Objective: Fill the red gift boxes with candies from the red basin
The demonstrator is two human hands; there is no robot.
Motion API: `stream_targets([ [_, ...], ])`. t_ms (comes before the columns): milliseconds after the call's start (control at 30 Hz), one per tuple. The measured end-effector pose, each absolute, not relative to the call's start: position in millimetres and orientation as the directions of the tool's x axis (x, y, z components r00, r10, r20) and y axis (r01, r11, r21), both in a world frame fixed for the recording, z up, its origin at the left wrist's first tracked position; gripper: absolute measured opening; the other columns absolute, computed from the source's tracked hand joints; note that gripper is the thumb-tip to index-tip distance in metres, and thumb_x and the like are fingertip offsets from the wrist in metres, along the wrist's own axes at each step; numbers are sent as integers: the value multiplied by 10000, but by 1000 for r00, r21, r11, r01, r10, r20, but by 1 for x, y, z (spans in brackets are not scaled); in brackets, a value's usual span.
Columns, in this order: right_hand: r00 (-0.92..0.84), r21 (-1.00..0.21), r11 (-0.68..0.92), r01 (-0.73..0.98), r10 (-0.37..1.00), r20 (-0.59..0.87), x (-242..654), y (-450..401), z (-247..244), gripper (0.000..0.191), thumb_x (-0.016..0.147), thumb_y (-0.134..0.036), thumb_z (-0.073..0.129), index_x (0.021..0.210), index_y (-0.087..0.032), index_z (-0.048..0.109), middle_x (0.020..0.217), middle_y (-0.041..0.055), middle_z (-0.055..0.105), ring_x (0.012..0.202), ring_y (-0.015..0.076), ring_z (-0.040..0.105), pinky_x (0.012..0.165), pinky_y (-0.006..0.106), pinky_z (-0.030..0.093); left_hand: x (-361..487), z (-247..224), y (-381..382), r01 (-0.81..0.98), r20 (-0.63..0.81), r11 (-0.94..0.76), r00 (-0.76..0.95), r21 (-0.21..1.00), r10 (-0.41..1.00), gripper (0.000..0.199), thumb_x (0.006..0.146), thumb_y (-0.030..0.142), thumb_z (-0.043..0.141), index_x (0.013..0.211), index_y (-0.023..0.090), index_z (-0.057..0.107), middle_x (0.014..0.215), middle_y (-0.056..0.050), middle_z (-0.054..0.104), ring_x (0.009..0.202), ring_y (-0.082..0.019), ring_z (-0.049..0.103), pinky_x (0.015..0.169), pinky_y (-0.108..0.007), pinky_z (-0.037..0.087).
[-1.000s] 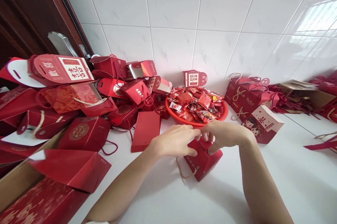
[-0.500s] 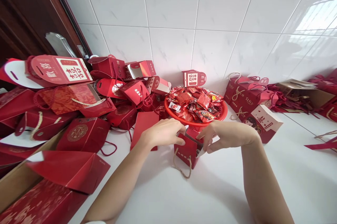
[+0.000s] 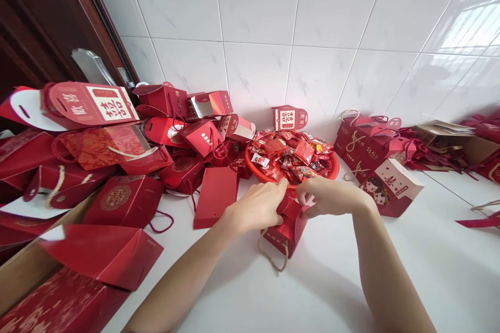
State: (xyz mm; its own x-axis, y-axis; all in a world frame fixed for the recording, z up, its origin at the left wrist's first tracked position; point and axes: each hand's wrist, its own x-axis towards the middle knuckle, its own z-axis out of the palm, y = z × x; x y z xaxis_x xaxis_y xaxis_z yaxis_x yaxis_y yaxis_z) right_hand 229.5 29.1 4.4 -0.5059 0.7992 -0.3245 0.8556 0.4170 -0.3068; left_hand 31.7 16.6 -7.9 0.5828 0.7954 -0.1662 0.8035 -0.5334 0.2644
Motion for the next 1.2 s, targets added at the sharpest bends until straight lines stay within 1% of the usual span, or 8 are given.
stream_targets([
  [133, -421, -270, 337, 902, 827, -374, 221, 30, -3, 286, 712, -330, 782, 918, -198, 634, 977, 69, 659, 865, 234, 631, 532, 252, 388, 33, -8, 13, 757, -161, -575, 638, 311, 753, 67, 844, 257, 555, 805, 213, 523, 904, -54, 661, 861, -254, 653, 641, -325, 400],
  [233, -411, -240, 340, 909, 829, -380, 215, 30, -7, 302, 688, -342, 782, 905, -198, 628, 921, 56, 638, 830, 227, 614, 507, 249, 376, 35, -10, 7, 750, -183, -579, 648, 318, 739, 206, 927, 259, 438, 797, 199, 586, 1022, -90, 649, 985, -273, 646, 745, -349, 449],
  [300, -417, -258, 336, 906, 815, -402, 214, 30, -7, 358, 674, -395, 788, 931, -197, 637, 894, 48, 623, 768, 213, 609, 475, 248, 391, 37, -12, 3, 790, -233, -519, 600, 327, 766, 199, 927, 315, 474, 868, 194, 620, 1092, -110, 623, 1024, -296, 637, 775, -364, 471],
  [467, -436, -378, 270, 886, 765, -474, 218, 31, -7, 543, 659, -471, 795, 1109, -204, 650, 942, 44, 638, 604, 155, 629, 430, 246, 445, 36, -17, 4, 834, -345, -412, 533, 367, 773, 251, 852, 441, 606, 987, 229, 612, 1086, -80, 592, 928, -291, 644, 724, -356, 480],
  [600, -476, -451, 249, 857, 719, -507, 220, 34, -7, 590, 684, -503, 783, 1169, -203, 635, 932, 55, 686, 627, 176, 674, 461, 254, 493, 30, -19, 11, 831, -383, -403, 540, 383, 749, 254, 838, 460, 625, 968, 245, 588, 982, -50, 610, 932, -285, 624, 644, -313, 431],
  [867, -557, -487, 320, 813, 669, -492, 220, 38, -8, 444, 752, -466, 745, 1090, -204, 625, 885, 28, 729, 643, 178, 700, 569, 261, 518, 21, -17, 23, 820, -450, -408, 565, 402, 692, 316, 799, 511, 642, 985, 262, 586, 949, -25, 569, 794, -222, 592, 549, -280, 366],
  [1067, -516, -415, 331, 847, 701, -493, 219, 36, -7, 527, 754, -558, 717, 1140, -208, 633, 952, 52, 723, 689, 183, 689, 510, 236, 461, 19, -11, 28, 807, -480, -441, 589, 393, 650, 332, 794, 473, 673, 1063, 284, 624, 1035, -32, 579, 883, -230, 597, 635, -281, 416],
  [1200, -467, -332, 337, 881, 735, -492, 218, 32, -4, 553, 752, -552, 717, 1179, -206, 654, 863, 46, 719, 695, 195, 670, 562, 257, 449, 18, -12, 30, 791, -480, -454, 610, 409, 630, 371, 790, 478, 672, 1115, 303, 632, 1047, -38, 562, 989, -254, 597, 673, -280, 442],
])
